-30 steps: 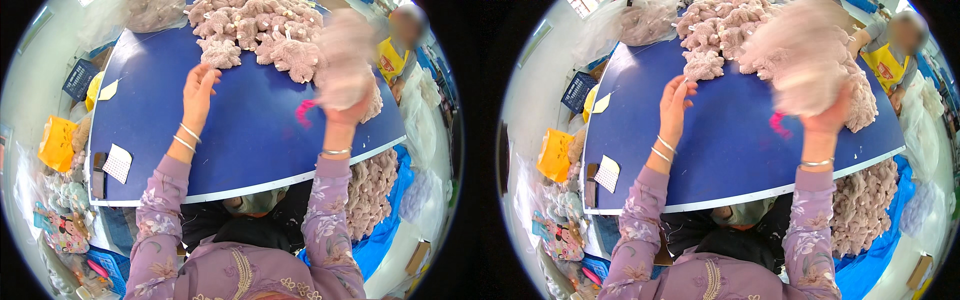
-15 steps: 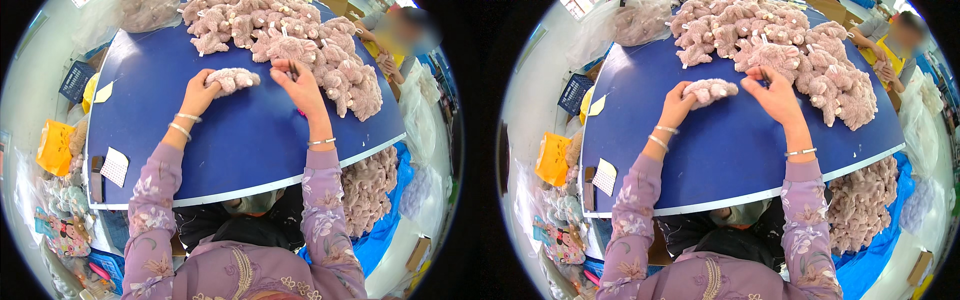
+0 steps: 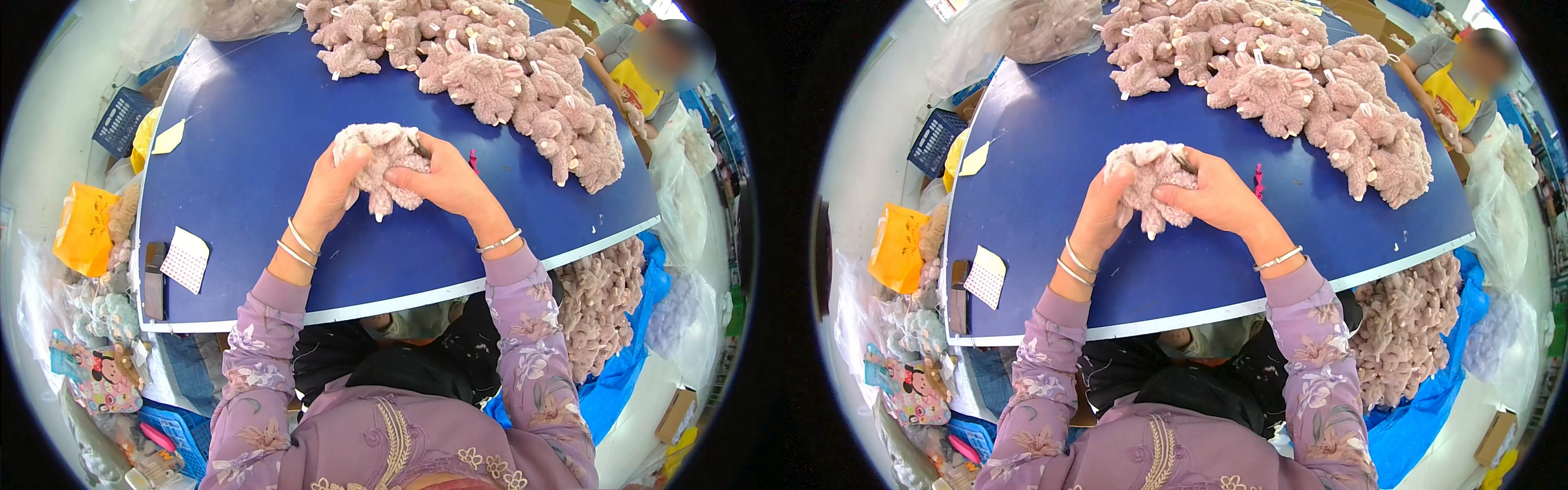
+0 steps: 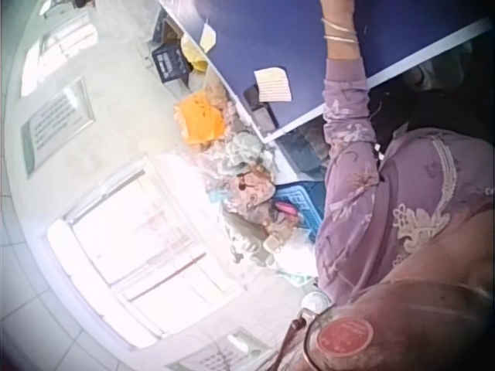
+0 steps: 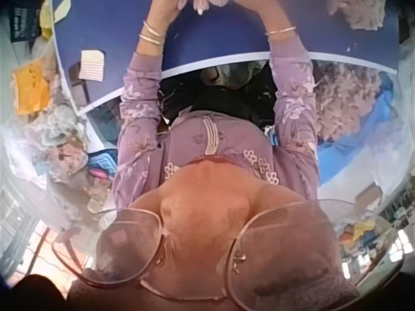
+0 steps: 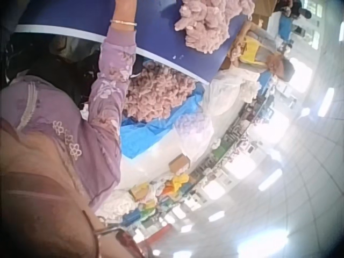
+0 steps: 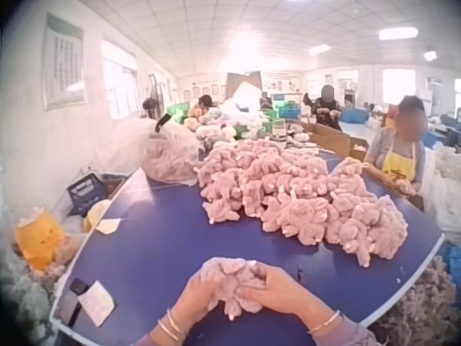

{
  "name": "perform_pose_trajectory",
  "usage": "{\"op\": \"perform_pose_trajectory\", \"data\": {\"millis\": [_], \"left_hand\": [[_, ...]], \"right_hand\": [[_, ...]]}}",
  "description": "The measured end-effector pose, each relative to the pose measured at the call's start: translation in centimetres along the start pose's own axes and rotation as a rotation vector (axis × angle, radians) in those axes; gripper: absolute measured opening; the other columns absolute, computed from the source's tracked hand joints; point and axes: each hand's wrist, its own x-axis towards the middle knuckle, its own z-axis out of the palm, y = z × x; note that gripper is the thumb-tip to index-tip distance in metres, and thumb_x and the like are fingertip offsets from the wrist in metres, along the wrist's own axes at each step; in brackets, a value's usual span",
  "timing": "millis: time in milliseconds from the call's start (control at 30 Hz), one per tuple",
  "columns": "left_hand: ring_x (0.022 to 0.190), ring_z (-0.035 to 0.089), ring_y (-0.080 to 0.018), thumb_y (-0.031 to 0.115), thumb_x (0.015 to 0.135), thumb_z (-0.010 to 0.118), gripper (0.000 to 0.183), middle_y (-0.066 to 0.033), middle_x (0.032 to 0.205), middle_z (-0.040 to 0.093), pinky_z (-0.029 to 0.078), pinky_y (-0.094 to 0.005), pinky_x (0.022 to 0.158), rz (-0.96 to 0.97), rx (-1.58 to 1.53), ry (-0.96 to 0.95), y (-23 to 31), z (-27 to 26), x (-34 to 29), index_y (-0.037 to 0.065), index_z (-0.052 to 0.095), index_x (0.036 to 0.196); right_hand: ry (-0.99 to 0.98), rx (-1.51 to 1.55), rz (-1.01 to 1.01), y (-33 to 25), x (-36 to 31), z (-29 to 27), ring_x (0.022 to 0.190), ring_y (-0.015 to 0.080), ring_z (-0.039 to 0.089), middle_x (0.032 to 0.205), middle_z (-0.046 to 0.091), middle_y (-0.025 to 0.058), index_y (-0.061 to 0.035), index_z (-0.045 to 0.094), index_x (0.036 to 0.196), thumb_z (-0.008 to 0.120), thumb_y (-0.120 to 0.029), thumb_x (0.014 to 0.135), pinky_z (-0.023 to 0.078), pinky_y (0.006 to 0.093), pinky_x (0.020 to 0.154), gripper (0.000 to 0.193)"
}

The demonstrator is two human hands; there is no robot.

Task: The person trims loose threads and excess fabric from small pink stuffed animals using scissors. They handle each toy one at a time, snipping stray fibers and then placing the finished items on a blue table. A coworker is visible in the background performing similar work.

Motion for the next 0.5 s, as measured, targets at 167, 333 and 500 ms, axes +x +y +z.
{"op": "perform_pose_trajectory", "data": {"millis": [167, 333, 500], "left_hand": [[0.102, 0.064, -0.0230, 0.015, 0.098, 0.050, 0.032, -0.0166, 0.117, 0.063, 0.054, -0.0348, 0.087, 0.001, -0.107, 0.040, 0.6, -1.7, 1.0, -0.006, 0.055, 0.121], [0.103, 0.064, -0.0249, 0.017, 0.098, 0.050, 0.035, -0.0168, 0.118, 0.062, 0.054, -0.0356, 0.088, -0.022, -0.154, 0.123, 0.4, -2.6, 1.2, -0.006, 0.052, 0.124], [0.102, 0.065, -0.0242, 0.017, 0.097, 0.051, 0.034, -0.0158, 0.116, 0.063, 0.054, -0.0348, 0.086, -0.080, -0.182, 0.085, 0.1, -1.9, 1.0, -0.006, 0.054, 0.123]], "right_hand": [[-0.007, -0.155, 0.038, -0.3, -0.1, -1.1, 0.077, 0.0068, 0.055, 0.091, 0.064, 0.0032, 0.0027, 0.058, 0.110, 0.077, -0.014, 0.076, 0.046, 0.0228, 0.068, 0.042], [0.092, -0.083, -0.047, -0.6, -0.5, -0.8, 0.064, 0.0025, 0.042, 0.082, 0.061, -0.0025, -0.0018, 0.060, 0.104, 0.074, -0.009, 0.078, 0.036, 0.0183, 0.056, 0.031], [0.207, -0.254, -0.197, -0.7, -0.4, 0.8, 0.063, 0.0022, 0.045, 0.078, 0.060, -0.0020, -0.0024, 0.060, 0.100, 0.071, -0.006, 0.080, 0.038, 0.0188, 0.055, 0.023]]}}
